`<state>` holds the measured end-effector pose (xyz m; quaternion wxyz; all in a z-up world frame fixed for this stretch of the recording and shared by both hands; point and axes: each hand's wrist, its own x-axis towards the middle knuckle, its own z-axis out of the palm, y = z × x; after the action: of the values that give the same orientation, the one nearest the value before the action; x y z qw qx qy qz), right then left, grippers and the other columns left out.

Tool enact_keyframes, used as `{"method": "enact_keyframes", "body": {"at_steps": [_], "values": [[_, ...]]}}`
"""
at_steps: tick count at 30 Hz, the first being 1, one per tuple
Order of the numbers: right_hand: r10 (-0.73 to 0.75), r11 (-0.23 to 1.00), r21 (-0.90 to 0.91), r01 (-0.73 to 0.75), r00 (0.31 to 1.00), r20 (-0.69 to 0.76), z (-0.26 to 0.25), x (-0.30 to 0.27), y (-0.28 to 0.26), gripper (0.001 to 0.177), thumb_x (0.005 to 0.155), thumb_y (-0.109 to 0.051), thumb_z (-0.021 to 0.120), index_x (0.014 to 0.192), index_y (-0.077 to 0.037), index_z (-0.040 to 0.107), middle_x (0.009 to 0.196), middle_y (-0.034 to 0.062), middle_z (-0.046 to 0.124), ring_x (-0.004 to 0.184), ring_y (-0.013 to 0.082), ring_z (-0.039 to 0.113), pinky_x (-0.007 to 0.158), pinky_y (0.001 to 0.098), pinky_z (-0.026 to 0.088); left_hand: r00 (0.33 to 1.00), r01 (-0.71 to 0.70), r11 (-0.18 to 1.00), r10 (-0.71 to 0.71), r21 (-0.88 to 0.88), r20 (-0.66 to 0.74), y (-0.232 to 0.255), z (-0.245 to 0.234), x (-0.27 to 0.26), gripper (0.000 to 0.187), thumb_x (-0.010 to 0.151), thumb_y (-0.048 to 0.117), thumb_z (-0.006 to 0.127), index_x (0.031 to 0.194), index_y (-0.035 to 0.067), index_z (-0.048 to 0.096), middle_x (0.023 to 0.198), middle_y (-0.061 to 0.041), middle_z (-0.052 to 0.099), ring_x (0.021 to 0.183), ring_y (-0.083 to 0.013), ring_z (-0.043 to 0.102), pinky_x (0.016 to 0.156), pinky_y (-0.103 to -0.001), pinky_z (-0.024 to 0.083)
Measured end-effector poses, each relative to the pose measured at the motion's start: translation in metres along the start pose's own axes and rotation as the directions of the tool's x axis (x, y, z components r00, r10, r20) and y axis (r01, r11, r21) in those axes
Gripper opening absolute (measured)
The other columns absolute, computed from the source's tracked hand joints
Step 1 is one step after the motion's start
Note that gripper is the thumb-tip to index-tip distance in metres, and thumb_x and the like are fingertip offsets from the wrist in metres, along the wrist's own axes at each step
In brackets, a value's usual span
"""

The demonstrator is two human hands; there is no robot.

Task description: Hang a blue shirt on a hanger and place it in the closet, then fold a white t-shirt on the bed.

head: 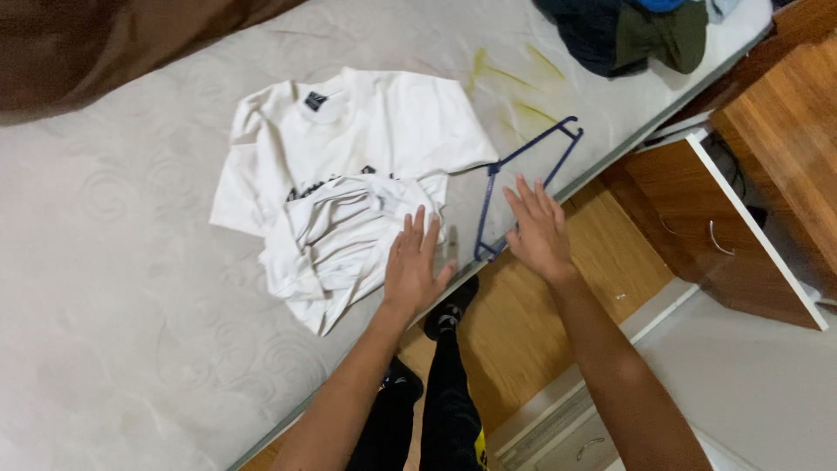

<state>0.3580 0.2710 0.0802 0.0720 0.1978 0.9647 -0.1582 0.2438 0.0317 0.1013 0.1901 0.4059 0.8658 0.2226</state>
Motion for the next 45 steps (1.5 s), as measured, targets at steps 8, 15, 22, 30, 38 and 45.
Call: {"method": "enact_keyframes", "body": {"at_steps": [8,15,22,30,38,45], "values": [[0.024,1.000,-0.014,-0.022,0.992,0.123,-0.020,0.044,0.076,0.100,0.073,-0.007,0.081,0.159,-0.019,0.031,0.171,0.0075,0.016,0.155,0.0382,0.017,0.122,0.0527,0.019,0.999,0.051,0.995,-0.049,-0.086,0.023,0.058,0.088,0.078,0.094,0.085,0.039,0.078,0.158,0.007,0.029,0.165,-0.024,0.022,0.150,-0.0487,0.025,0.118,-0.057,0.028],[-0.156,0.910,-0.367,0.194,0.979,0.132,0.006,0.100,0.121,0.105,0.074,-0.007,0.084,0.164,-0.023,0.032,0.174,0.0005,0.024,0.157,0.0309,0.023,0.123,0.0467,0.023,0.957,0.272,0.962,-0.267,-0.032,0.113,0.095,0.113,0.133,0.111,0.071,0.037,0.089,0.157,0.009,0.023,0.157,-0.035,0.018,0.145,-0.0584,0.019,0.117,-0.058,0.024],[-0.146,0.959,-0.211,0.191,0.966,0.211,-0.026,0.117,0.125,0.106,0.063,-0.025,0.094,0.155,-0.018,0.041,0.166,0.0009,0.034,0.156,0.0302,0.025,0.123,0.0531,0.022,0.980,0.196,0.980,-0.194,-0.030,0.053,0.085,0.152,0.143,0.106,0.074,0.024,0.089,0.159,0.011,0.027,0.161,-0.034,0.020,0.142,-0.0550,0.032,0.114,-0.056,0.033],[-0.099,0.994,-0.048,0.100,0.995,0.019,-0.027,0.081,0.172,0.099,0.065,-0.030,0.093,0.150,-0.009,0.045,0.154,0.0126,0.047,0.151,0.0354,0.036,0.119,0.0538,0.025,0.991,0.010,0.998,-0.019,0.068,0.136,0.093,0.147,0.169,0.103,0.070,0.012,0.083,0.157,0.012,0.027,0.162,-0.031,0.020,0.136,-0.0487,0.040,0.113,-0.051,0.036],[0.082,0.985,-0.145,-0.091,0.995,-0.065,-0.041,0.068,0.183,0.103,0.060,-0.032,0.094,0.149,-0.009,0.049,0.148,0.0115,0.053,0.146,0.0332,0.042,0.116,0.0546,0.027,0.974,-0.199,0.975,0.185,0.099,0.134,0.096,0.130,0.209,0.093,0.075,-0.002,0.068,0.158,0.014,0.029,0.165,-0.024,0.022,0.141,-0.0417,0.039,0.118,-0.047,0.034],[0.058,0.998,-0.015,-0.064,0.963,-0.261,-0.045,0.105,0.164,0.106,0.060,-0.036,0.096,0.150,-0.004,0.050,0.146,0.0121,0.055,0.139,0.0302,0.050,0.108,0.0506,0.033,0.966,-0.248,0.955,0.231,0.164,0.113,0.061,0.090,0.263,0.079,0.084,-0.004,0.061,0.157,0.017,0.039,0.168,-0.017,0.023,0.150,-0.0382,0.032,0.119,-0.049,0.033]]}}
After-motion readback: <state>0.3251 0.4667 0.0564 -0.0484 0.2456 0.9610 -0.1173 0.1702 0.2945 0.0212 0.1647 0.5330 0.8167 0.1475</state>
